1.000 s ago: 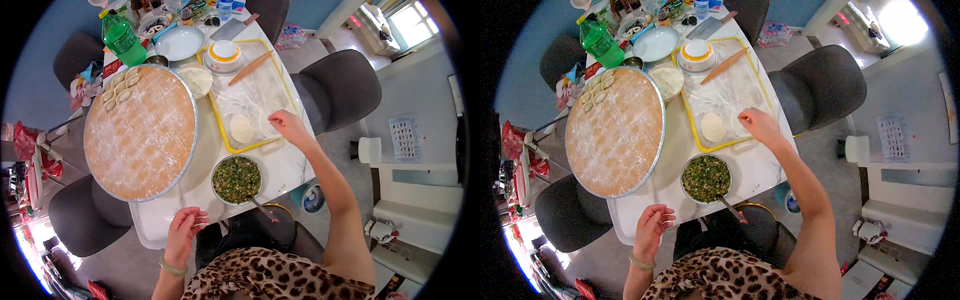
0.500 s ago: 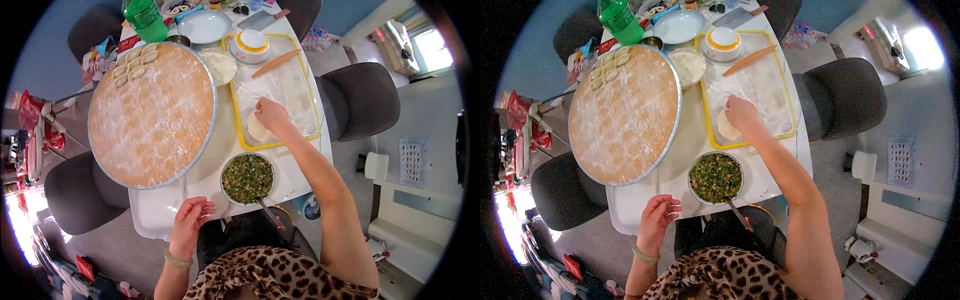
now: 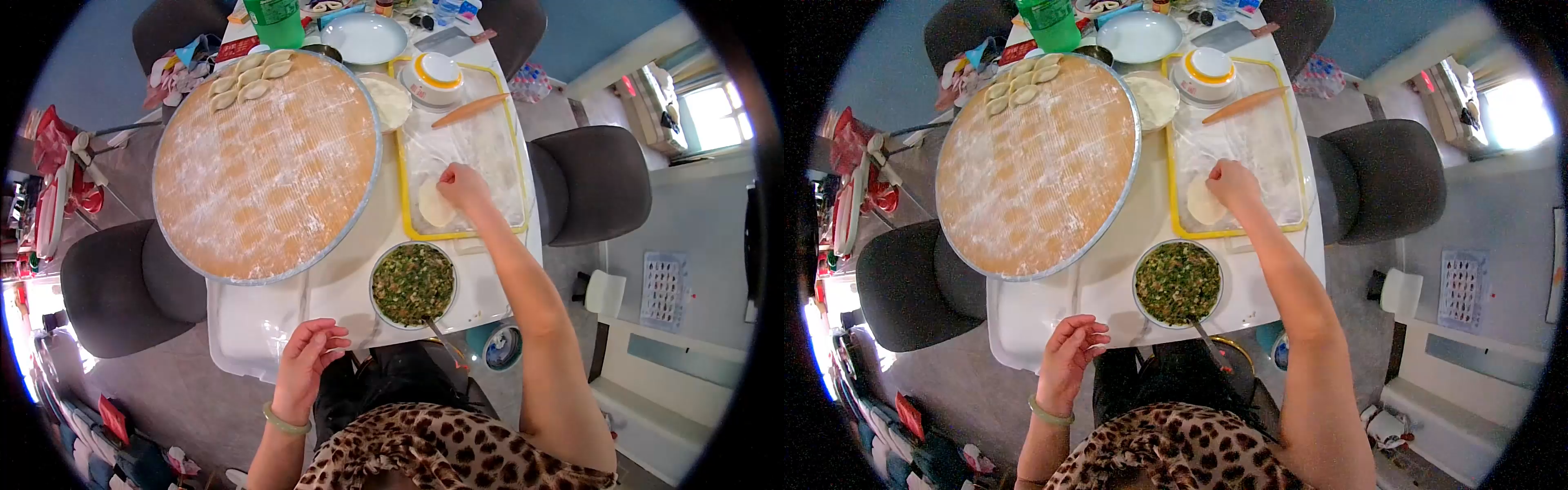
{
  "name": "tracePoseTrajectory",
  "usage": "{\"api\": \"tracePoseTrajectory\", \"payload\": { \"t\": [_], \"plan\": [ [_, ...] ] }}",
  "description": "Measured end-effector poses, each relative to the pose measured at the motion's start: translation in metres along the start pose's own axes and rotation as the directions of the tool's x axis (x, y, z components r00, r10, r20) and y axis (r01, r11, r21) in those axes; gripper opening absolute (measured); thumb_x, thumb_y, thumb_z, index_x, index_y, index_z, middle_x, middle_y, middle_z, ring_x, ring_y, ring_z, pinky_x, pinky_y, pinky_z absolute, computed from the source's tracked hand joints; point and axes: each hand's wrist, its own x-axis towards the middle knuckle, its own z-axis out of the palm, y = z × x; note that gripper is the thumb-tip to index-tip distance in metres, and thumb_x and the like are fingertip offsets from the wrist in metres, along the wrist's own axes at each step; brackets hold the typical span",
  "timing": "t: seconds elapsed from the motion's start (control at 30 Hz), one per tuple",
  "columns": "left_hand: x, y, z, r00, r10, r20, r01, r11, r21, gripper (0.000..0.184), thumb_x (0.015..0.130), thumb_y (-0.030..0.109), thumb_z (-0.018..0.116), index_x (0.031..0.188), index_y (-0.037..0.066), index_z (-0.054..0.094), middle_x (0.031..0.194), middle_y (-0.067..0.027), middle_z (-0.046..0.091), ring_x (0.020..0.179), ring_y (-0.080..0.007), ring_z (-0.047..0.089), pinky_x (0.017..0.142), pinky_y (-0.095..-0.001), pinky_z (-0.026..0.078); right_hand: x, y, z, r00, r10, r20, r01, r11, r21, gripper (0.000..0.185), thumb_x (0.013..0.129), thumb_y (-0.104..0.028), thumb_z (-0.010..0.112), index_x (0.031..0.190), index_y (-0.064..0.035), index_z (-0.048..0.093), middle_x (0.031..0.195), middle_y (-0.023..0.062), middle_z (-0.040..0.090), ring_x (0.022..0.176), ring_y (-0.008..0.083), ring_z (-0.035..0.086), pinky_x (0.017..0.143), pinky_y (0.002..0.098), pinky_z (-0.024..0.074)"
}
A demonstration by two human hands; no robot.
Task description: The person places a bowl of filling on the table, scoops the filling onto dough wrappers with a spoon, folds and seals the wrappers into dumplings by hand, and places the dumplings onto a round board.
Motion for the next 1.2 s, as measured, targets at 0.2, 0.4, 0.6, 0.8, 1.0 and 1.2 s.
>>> {"api": "tracePoseTrajectory", "payload": {
  "t": [0.2,0.4,0.6,0.8,1.0,1.2],
  "plan": [
    [0.0,-0.004,-0.003,1.0,0.013,0.008,-0.013,1.0,-0.011,0.022,0.096,0.014,0.049,0.116,0.004,0.054,0.106,-0.0112,0.063,0.094,-0.0195,0.063,0.079,-0.0293,0.052,-0.007,0.004,0.004,0.989,-0.052,-0.142,0.057,0.998,0.031,0.016,0.077,-0.023,0.064,0.088,-0.0111,0.066,0.091,0.0118,0.067,0.089,0.0293,0.064,0.078,0.0407,0.0502],
    [0.001,-0.001,0.001,1.0,-0.005,-0.006,0.005,1.0,0.007,0.022,0.097,0.013,0.047,0.115,0.004,0.054,0.106,-0.0109,0.063,0.094,-0.0194,0.063,0.079,-0.0289,0.052,-0.017,-0.003,-0.002,0.965,-0.184,-0.188,0.179,0.983,-0.047,0.022,0.08,-0.024,0.064,0.096,-0.0099,0.063,0.094,0.0116,0.067,0.089,0.0298,0.064,0.078,0.041,0.0498],
    [0.005,-0.001,0.011,0.999,0.017,0.036,-0.018,1.0,0.022,0.023,0.097,0.015,0.047,0.117,0.003,0.053,0.108,-0.0112,0.063,0.095,-0.0193,0.062,0.081,-0.0294,0.051,-0.035,-0.007,-0.003,0.971,-0.172,-0.167,0.187,0.979,0.08,0.025,0.083,-0.022,0.062,0.103,-0.0075,0.061,0.101,0.0133,0.066,0.091,0.0316,0.063,0.079,0.0404,0.0502],
    [0.029,0.015,0.038,0.992,0.099,0.072,-0.092,0.991,-0.097,0.032,0.098,0.02,0.045,0.123,0.001,0.05,0.118,-0.0152,0.059,0.107,-0.0228,0.059,0.087,-0.0326,0.049,-0.069,-0.029,-0.031,0.946,-0.323,-0.036,0.302,0.831,0.467,0.03,0.082,-0.008,0.064,0.112,-0.0052,0.059,0.092,0.0081,0.064,0.085,0.0167,0.062,0.076,0.0294,0.0501],
    [0.069,0.006,0.072,0.956,0.12,0.266,0.085,0.758,-0.646,0.048,0.102,0.036,0.034,0.128,-0.002,0.044,0.125,-0.0174,0.054,0.115,-0.0285,0.054,0.099,-0.0383,0.045,-0.141,-0.076,-0.046,0.86,-0.479,0.178,0.146,0.565,0.812,0.025,0.085,-0.005,0.063,0.109,0.0002,0.058,0.093,0.0059,0.064,0.086,0.0108,0.061,0.077,0.026,0.0498],
    [0.068,-0.006,0.056,0.953,0.137,0.269,0.071,0.764,-0.641,0.043,0.1,0.03,0.04,0.13,-0.001,0.044,0.128,-0.0195,0.052,0.121,-0.0311,0.051,0.1,-0.0417,0.045,-0.164,-0.015,-0.071,0.9,-0.416,-0.132,0.436,0.858,0.271,0.031,0.08,0.0,0.06,0.111,-0.0049,0.06,0.098,0.0071,0.066,0.086,0.0158,0.061,0.075,0.0268,0.0476]
  ]
}}
